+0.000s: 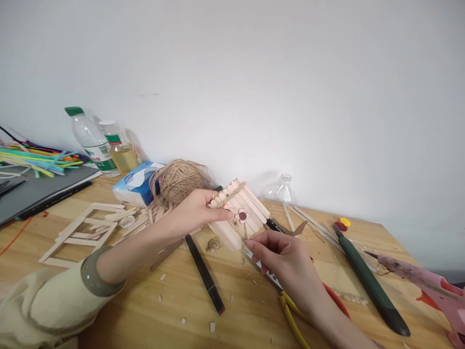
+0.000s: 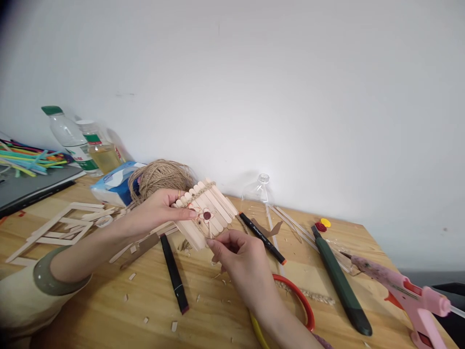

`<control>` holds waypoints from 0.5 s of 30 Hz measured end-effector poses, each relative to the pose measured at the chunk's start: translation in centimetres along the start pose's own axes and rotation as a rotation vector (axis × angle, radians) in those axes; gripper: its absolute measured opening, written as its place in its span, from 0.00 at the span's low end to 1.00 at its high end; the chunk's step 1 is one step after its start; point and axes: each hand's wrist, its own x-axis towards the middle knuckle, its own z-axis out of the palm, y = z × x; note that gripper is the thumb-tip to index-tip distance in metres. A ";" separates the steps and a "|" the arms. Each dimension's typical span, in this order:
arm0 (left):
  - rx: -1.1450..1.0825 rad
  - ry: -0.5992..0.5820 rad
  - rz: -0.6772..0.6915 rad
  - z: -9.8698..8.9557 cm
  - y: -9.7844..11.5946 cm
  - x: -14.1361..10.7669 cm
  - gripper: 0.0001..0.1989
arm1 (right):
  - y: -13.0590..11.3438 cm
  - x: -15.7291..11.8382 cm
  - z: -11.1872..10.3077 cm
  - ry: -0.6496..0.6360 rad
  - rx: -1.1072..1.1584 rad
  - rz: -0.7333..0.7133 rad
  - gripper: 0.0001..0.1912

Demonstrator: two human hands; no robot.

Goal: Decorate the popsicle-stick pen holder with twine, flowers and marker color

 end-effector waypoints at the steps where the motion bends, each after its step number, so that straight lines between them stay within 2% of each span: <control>1: -0.006 -0.005 0.002 0.0 0.1 0.0 0.08 | -0.1 0.0 0.0 0.005 0.012 0.003 0.14; 15: -0.027 -0.076 0.025 -0.3 0.5 -0.1 0.06 | -0.6 -0.1 -0.1 -0.019 0.140 0.034 0.17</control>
